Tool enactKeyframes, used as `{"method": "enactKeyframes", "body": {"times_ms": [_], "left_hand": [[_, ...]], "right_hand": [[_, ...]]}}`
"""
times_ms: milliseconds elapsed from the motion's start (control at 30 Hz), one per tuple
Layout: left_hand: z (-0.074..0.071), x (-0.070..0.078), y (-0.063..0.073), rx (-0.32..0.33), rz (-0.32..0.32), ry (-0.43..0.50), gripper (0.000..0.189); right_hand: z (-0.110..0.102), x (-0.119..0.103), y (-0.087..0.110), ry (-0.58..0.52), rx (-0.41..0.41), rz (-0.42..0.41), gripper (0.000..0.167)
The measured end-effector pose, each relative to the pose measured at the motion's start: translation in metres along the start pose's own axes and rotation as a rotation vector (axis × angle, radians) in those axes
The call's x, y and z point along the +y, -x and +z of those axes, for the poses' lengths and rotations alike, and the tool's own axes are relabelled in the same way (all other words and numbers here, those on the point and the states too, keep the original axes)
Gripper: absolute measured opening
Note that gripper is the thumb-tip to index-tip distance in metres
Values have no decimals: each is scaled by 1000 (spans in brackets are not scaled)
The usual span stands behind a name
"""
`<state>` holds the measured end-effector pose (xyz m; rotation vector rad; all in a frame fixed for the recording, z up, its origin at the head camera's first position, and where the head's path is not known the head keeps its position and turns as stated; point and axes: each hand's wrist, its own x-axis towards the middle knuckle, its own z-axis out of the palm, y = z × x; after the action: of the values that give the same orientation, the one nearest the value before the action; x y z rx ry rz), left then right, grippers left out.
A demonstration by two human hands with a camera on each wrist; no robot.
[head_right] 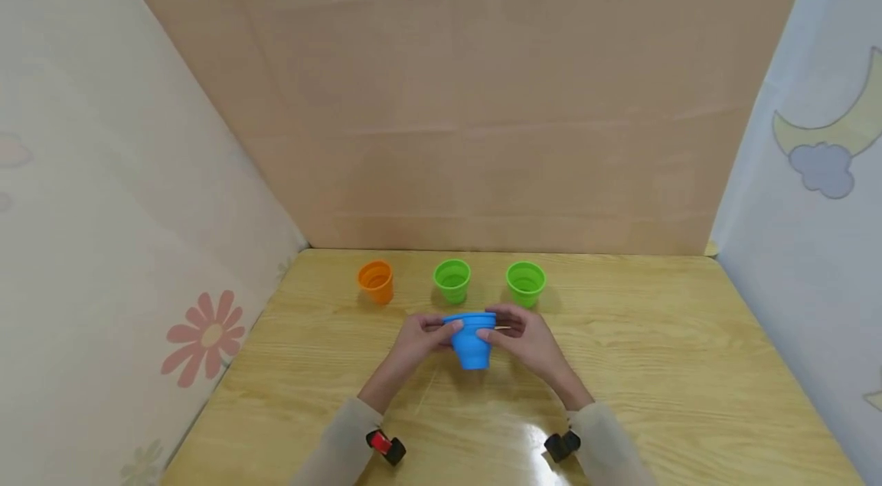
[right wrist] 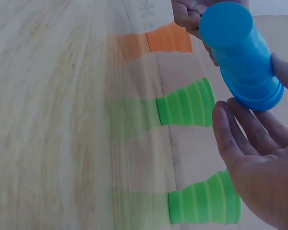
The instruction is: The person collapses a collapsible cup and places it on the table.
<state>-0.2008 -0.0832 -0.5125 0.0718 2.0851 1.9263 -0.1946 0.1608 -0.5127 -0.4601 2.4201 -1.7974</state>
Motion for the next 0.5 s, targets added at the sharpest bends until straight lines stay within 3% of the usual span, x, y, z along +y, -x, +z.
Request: {"method": "enactKeyframes", "body": {"times_ms": [167, 300, 500], "left_hand": [[4, -2, 1, 10, -11, 9, 59], [5, -3, 2, 17, -35, 1, 69], [2, 0, 0, -19, -23, -20, 73]], "right_hand": [[1, 4, 2, -6, 18, 10, 48], [1, 4, 4, 8, 29, 22, 47], [1, -4, 5, 42, 61, 79, 50]]}}
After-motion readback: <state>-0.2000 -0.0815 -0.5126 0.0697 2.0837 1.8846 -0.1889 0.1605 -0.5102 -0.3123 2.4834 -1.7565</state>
